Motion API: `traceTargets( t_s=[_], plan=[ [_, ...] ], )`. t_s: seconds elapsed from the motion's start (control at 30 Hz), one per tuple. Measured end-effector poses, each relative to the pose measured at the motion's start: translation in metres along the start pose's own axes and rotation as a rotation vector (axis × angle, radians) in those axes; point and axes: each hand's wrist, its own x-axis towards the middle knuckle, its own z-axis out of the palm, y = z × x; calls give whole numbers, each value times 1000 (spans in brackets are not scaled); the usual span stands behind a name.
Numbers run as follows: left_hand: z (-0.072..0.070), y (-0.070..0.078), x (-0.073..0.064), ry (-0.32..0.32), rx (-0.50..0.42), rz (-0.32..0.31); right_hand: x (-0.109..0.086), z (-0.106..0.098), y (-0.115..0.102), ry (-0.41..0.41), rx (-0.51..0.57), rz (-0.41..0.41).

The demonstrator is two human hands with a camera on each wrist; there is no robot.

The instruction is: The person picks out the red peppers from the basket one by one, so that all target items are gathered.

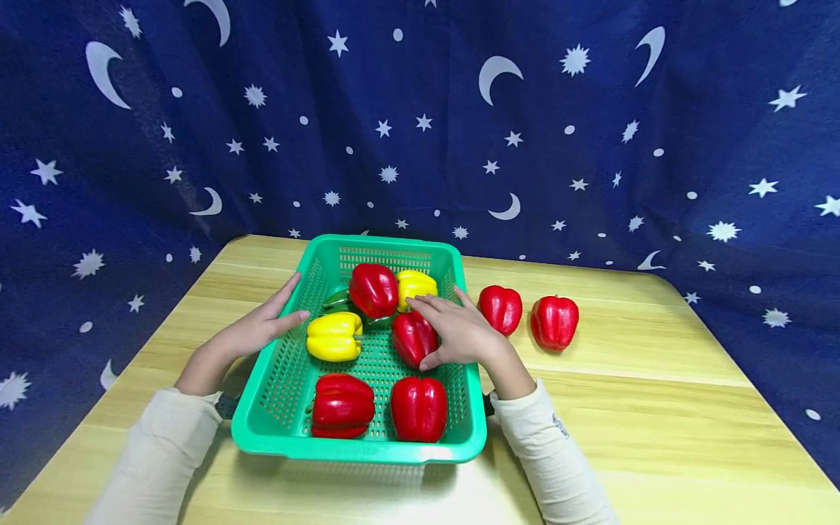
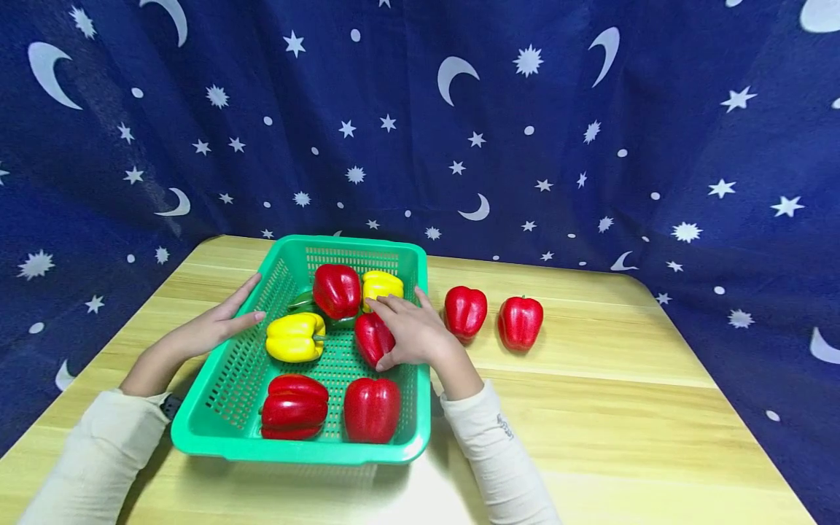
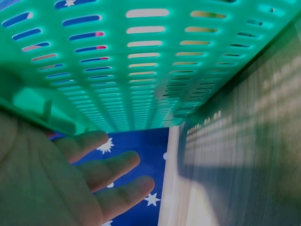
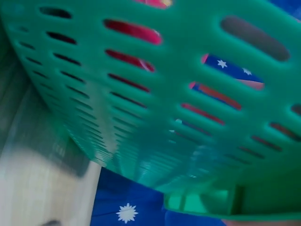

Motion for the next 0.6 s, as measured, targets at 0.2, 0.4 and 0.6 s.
traceTargets(
  t_s=[0.2, 0.4, 0.6],
  plan=[
    [2, 1, 2, 3, 9, -12, 1, -3, -4, -74, -121, 10],
    [1, 1, 2, 0, 5, -1, 4, -4, -6, -112, -158, 44],
    [1, -1, 1, 3, 3, -8, 6, -4, -8, -115, -173, 59]
  ],
)
